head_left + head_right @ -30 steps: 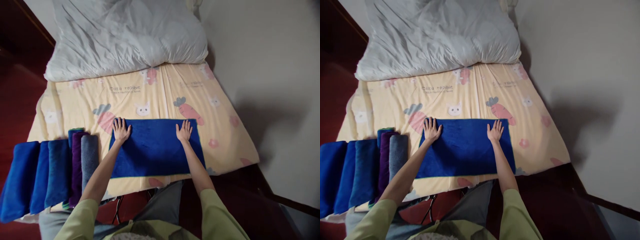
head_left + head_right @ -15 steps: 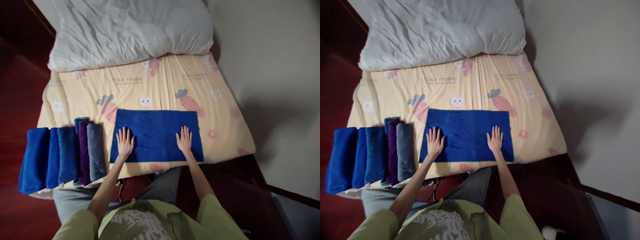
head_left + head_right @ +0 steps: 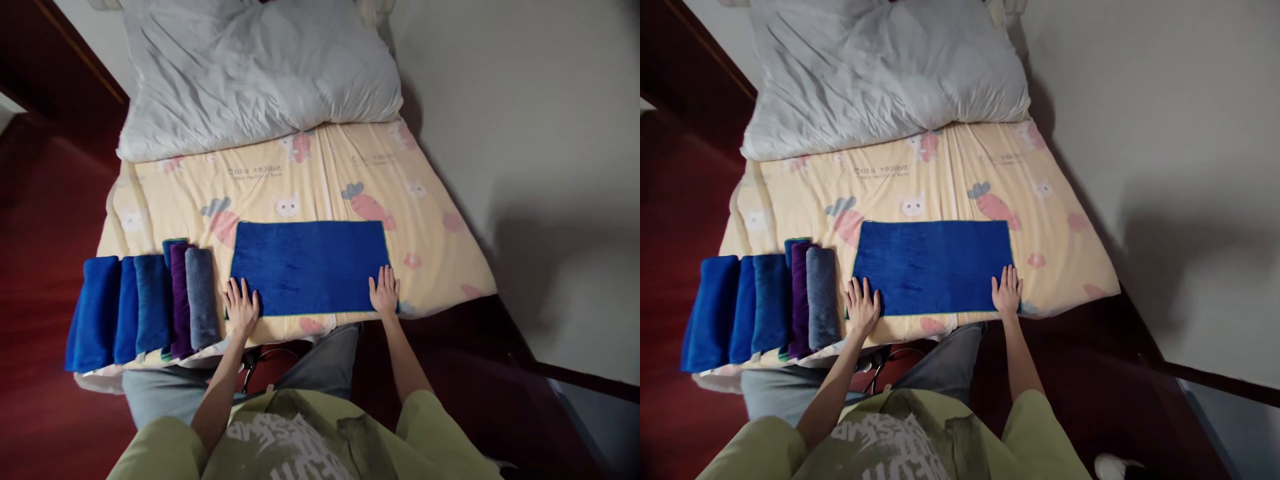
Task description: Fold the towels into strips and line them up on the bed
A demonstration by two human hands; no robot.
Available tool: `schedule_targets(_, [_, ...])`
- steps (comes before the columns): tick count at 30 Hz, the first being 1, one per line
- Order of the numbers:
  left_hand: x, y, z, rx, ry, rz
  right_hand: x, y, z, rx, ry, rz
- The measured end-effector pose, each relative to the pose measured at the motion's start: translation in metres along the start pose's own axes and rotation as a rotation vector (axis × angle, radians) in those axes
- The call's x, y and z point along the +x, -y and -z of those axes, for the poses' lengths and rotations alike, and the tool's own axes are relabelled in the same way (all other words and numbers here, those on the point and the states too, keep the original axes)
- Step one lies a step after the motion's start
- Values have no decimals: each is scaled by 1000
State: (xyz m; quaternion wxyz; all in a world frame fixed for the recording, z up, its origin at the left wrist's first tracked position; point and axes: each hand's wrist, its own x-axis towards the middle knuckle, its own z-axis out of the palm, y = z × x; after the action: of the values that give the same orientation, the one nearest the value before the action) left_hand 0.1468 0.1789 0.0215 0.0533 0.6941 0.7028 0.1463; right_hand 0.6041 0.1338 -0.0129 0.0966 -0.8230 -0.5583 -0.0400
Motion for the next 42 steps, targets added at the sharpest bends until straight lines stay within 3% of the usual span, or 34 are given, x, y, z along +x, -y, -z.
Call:
schedule_targets(4, [46,-5,-12,-15,58,-154,-2,0,-3,-5,-19,7])
schedule_targets(9, [147,-17,-26,-12,158,-307,-1,2,-4,-31,-46,24])
schedule_targets(14, [220,-2,-29,19,225,-156,1,5,0,-54,-45,31])
schedule_targets(18, [241,8,-22,39,307,-56,1,5,3,-62,-13,21])
schedule_targets(20, [232,2,-15,50,293,-50,4,3,3,-52,5,8])
schedule_targets(22, [204,-10,-7,42,245,-135,6,3,5,-26,25,-16])
schedule_targets(26, [99,-36,7,-52,259,-441,-5,23,16,119,-14,-93])
schedule_targets(30, [-16,-43,9,-138,281,-545,-67,91,35,537,-189,-240])
schedule_targets(33, [-71,-36,5,-168,252,-541,-125,157,36,937,-137,-484])
schedule_targets(35, [-90,-30,1,-183,233,-542,-150,190,29,1183,-66,-647])
schedule_targets(37, [-97,-26,-2,-194,232,-552,-160,208,22,1382,9,-788])
schedule_targets(42, [-100,-22,-2,-175,291,-560,-148,213,21,1592,53,-915])
